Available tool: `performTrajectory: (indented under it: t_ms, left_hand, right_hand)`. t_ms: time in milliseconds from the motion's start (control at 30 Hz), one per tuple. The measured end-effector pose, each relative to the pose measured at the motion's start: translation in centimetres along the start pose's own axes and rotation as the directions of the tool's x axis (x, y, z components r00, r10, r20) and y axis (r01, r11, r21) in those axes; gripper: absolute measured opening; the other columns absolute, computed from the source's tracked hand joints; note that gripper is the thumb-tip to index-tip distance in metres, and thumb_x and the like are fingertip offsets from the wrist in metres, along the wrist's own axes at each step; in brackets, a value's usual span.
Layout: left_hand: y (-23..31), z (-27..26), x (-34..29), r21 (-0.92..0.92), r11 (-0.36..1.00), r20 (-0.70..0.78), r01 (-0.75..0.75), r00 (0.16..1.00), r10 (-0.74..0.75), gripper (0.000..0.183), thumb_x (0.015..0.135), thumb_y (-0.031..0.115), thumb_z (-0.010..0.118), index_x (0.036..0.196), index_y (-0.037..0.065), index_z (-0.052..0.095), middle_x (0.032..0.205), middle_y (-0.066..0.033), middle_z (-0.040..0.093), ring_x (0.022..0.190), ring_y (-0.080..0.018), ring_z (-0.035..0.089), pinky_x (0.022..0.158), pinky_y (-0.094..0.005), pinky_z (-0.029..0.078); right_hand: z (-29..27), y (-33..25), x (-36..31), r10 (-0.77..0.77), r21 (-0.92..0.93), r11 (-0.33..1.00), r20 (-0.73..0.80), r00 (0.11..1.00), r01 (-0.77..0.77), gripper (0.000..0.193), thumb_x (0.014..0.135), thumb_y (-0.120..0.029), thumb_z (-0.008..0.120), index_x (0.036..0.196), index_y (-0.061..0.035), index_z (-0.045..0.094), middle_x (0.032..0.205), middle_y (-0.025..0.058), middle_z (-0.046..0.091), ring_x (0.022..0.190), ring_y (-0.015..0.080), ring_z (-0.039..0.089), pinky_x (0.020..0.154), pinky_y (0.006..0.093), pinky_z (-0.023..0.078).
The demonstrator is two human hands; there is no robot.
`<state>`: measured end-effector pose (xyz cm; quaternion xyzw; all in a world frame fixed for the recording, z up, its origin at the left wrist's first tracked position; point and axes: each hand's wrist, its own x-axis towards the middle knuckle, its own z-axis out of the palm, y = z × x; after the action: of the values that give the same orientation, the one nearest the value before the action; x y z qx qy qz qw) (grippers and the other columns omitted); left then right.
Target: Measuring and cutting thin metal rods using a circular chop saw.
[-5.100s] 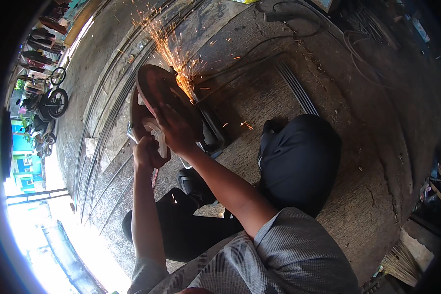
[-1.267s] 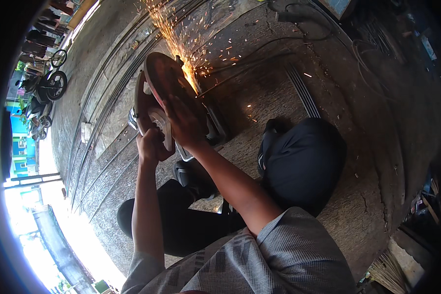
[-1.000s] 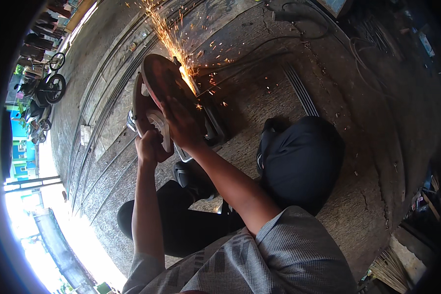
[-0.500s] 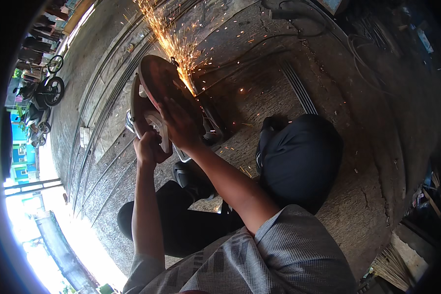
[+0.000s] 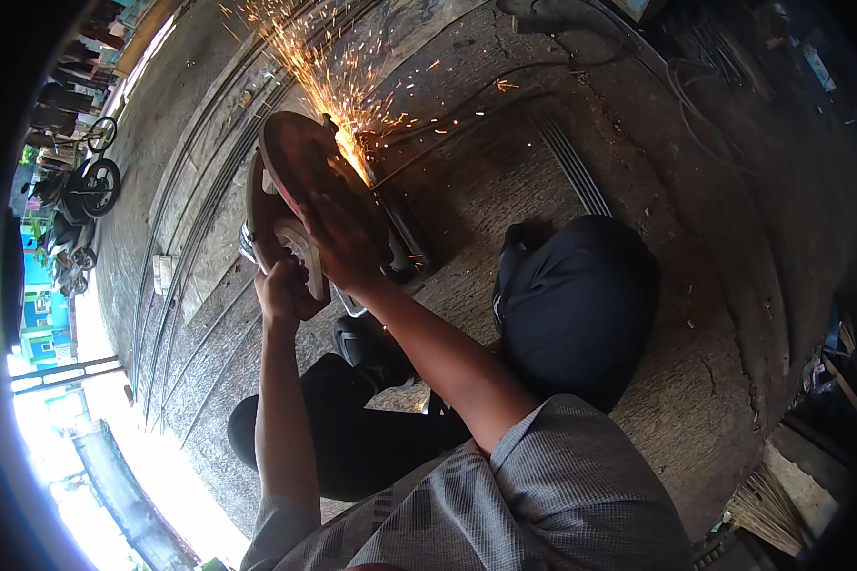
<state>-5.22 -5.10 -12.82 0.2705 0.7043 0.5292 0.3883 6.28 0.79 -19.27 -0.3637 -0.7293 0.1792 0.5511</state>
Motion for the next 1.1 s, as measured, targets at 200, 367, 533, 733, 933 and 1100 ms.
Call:
performTrajectory:
  t_ms: [200, 367, 533, 733, 933, 1100]
  left_hand:
    - [-0.19, 0.05, 0.00, 0.000, 1.000, -0.012, -0.010, 1.000, 0.010, 0.026, 0.072, 0.016, 0.058, 0.087, -0.005, 0.058, 0.071, -0.0110, 0.060, 0.061, -0.0195, 0.060, 0.058, -0.0303, 0.049]
    - [0.03, 0.34, -0.18, -0.021, 1.000, -0.029, -0.008, 1.000, 0.007, 0.024, 0.072, 0.015, 0.058, 0.087, -0.005, 0.058, 0.070, -0.0101, 0.060, 0.060, -0.0190, 0.059, 0.058, -0.0302, 0.048]
    - [-0.15, 0.23, -0.09, -0.021, 0.999, -0.006, -0.028, 1.000, 0.028, 0.023, 0.072, 0.014, 0.058, 0.086, -0.005, 0.058, 0.070, -0.0095, 0.059, 0.060, -0.0188, 0.059, 0.058, -0.0303, 0.048]
    - [-0.31, 0.07, -0.10, -0.035, 0.999, -0.001, -0.024, 1.000, 0.024, 0.022, 0.072, 0.013, 0.058, 0.085, -0.004, 0.057, 0.072, -0.0089, 0.059, 0.061, -0.0187, 0.060, 0.058, -0.0302, 0.049]
    - [-0.40, 0.22, -0.07, -0.029, 0.999, -0.012, -0.022, 1.000, 0.022, 0.022, 0.072, 0.013, 0.058, 0.086, -0.004, 0.057, 0.071, -0.0088, 0.059, 0.060, -0.0186, 0.060, 0.058, -0.0301, 0.049]
    - [-0.47, 0.17, -0.01, -0.012, 1.000, -0.009, -0.027, 1.000, 0.027, 0.024, 0.072, 0.015, 0.057, 0.086, -0.005, 0.057, 0.070, -0.0093, 0.059, 0.060, -0.0191, 0.060, 0.058, -0.0302, 0.049]
  right_hand:
    - [0.06, 0.04, -0.12, 0.002, 0.004, 1.000, -0.018, 1.000, -0.002, 0.054, 0.082, -0.003, 0.047, 0.136, -0.0073, 0.041, 0.134, 0.0191, 0.044, 0.123, 0.0350, 0.045, 0.099, 0.0421, 0.042]
    - [-0.11, -0.08, -0.05, -0.001, 0.006, 1.000, -0.021, 1.000, 0.001, 0.053, 0.083, -0.003, 0.047, 0.135, -0.0072, 0.041, 0.134, 0.0188, 0.045, 0.122, 0.0353, 0.046, 0.100, 0.0424, 0.041]
    - [-0.15, -0.02, -0.06, -0.002, 0.009, 1.000, -0.022, 1.000, 0.003, 0.052, 0.083, -0.003, 0.047, 0.135, -0.0067, 0.042, 0.132, 0.0199, 0.046, 0.121, 0.0360, 0.048, 0.099, 0.0430, 0.042]
    - [-0.05, -0.10, -0.14, -0.004, 0.007, 1.000, -0.029, 1.000, 0.005, 0.051, 0.083, -0.004, 0.046, 0.134, -0.0064, 0.042, 0.132, 0.0202, 0.046, 0.120, 0.0360, 0.048, 0.099, 0.0429, 0.041]
    - [-0.03, 0.00, -0.18, 0.001, 0.010, 1.000, -0.024, 1.000, -0.001, 0.050, 0.084, -0.005, 0.046, 0.134, -0.0066, 0.043, 0.132, 0.0201, 0.047, 0.120, 0.0356, 0.048, 0.099, 0.0426, 0.041]
    - [-0.12, -0.04, -0.18, 0.006, 0.012, 1.000, -0.026, 1.000, -0.006, 0.051, 0.085, -0.006, 0.047, 0.135, -0.0064, 0.042, 0.133, 0.0200, 0.046, 0.121, 0.0355, 0.048, 0.099, 0.0426, 0.041]
